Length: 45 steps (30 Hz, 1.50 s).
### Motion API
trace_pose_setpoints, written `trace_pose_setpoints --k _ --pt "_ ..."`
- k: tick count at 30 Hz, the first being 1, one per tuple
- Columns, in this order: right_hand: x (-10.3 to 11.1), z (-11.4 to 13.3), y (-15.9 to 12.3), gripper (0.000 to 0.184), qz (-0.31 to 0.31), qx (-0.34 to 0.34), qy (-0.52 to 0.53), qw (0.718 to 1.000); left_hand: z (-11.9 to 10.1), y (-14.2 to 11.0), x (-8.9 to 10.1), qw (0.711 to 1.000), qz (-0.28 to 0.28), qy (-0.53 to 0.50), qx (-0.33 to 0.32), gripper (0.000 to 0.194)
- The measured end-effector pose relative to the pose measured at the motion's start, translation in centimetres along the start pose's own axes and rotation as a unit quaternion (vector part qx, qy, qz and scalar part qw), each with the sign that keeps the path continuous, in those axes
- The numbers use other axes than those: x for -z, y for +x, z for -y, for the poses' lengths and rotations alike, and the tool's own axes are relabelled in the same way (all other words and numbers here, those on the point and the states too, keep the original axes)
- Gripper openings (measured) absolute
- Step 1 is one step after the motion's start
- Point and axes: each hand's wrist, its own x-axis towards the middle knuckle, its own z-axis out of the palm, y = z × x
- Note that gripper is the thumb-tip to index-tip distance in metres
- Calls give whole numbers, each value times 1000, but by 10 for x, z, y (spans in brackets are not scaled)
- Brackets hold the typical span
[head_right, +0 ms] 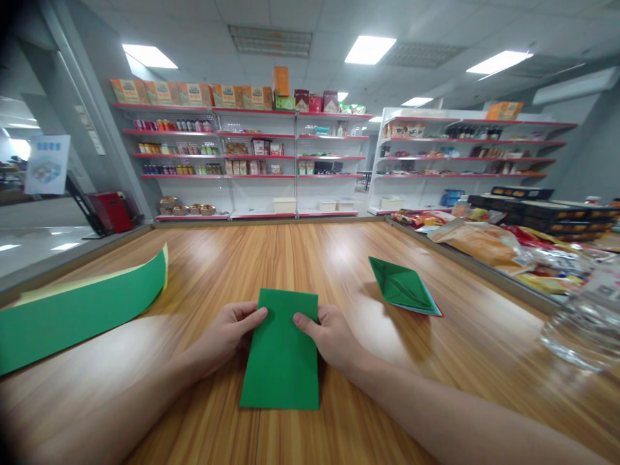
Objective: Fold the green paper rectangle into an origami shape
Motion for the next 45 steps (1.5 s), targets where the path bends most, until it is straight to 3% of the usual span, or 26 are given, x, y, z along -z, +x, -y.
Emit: trace_pose_setpoints --k 7,15,20,27,33,41,45 --pt "0 -1 0 38 5 3 -21 1000 -6 1 -4 997 -33 -73 11 43" --pt "-3 2 -2 39 37 6 -30 999 -5 -1 1 999 -22 -3 -46 29" --pt "-2 3 -4 40 53 -11 -71 996 -8 -3 -1 992 -38 98 -76 42" --pt "-2 3 -5 39 66 -22 -41 997 -9 -7 -2 990 -53 112 -67 49" --pt "0 1 -1 34 -11 -9 41 999 -6 -6 -6 987 51 152 -33 52" --pt "0 1 -2 31 10 5 28 1000 -4 -6 -2 983 27 176 -53 56" --pt "0 -1 -2 34 -16 9 27 999 -8 -10 -4 980 102 165 -36 43"
